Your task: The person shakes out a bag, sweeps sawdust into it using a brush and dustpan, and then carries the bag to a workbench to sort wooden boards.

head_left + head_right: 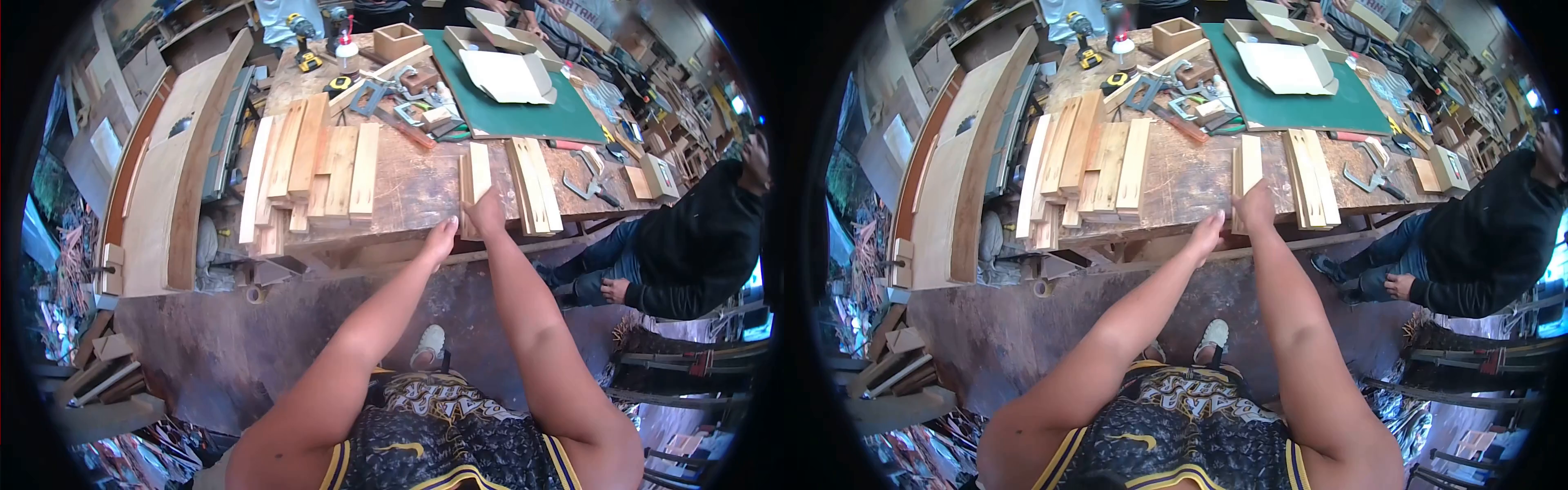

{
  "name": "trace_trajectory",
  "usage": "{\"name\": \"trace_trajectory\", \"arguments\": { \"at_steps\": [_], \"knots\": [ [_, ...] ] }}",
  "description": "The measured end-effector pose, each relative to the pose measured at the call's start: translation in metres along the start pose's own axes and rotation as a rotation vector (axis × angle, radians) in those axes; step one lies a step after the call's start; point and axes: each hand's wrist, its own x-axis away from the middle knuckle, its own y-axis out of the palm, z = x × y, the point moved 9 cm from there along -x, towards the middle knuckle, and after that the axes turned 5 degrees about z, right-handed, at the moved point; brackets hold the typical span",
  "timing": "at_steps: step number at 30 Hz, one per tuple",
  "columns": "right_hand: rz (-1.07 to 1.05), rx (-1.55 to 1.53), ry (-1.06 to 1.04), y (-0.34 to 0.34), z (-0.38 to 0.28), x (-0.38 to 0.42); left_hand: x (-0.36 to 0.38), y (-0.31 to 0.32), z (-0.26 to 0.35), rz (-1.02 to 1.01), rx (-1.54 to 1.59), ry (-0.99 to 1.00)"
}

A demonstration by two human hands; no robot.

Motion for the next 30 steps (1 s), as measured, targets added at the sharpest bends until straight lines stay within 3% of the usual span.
{"name": "trace_trajectory", "arguments": {
  "at_steps": [3,6,8,9,11,14,17,19,25,27,28,30],
  "knots": [
    [0.082,0.049,0.001,0.002,0.001,-0.005,0.047,-0.035,-0.008,-0.121,-0.083,0.006],
    [0.208,0.022,-0.016,-0.015,-0.004,0.004,0.107,-0.113,-0.045,-0.172,-0.098,-0.062],
    [0.331,0.059,-0.144,-0.024,-0.025,0.018,0.141,-0.190,-0.091,-0.086,-0.233,-0.087],
    [0.334,0.061,-0.139,-0.019,-0.035,0.024,0.166,-0.227,-0.118,-0.021,-0.178,-0.189],
    [0.225,0.092,-0.139,0.006,-0.058,0.041,0.205,-0.301,-0.180,0.118,-0.240,-0.266],
    [0.148,0.135,0.001,0.048,-0.055,0.042,0.265,-0.370,-0.223,0.271,-0.410,-0.432],
    [0.159,0.208,0.055,0.061,-0.047,0.047,0.299,-0.405,-0.245,0.313,-0.414,-0.474],
    [0.298,0.283,-0.046,0.058,-0.052,0.046,0.310,-0.422,-0.256,0.334,-0.404,-0.469],
    [0.259,0.565,-0.080,0.034,-0.069,0.053,0.305,-0.450,-0.249,0.356,-0.327,-0.458],
    [0.257,0.477,0.191,0.031,-0.038,0.041,0.298,-0.448,-0.225,0.371,-0.348,-0.438],
    [0.121,0.403,0.336,0.037,-0.022,0.034,0.294,-0.447,-0.215,0.386,-0.340,-0.435],
    [0.032,0.349,0.339,0.035,-0.025,0.026,0.286,-0.444,-0.195,0.348,-0.382,-0.373]
  ]
}}
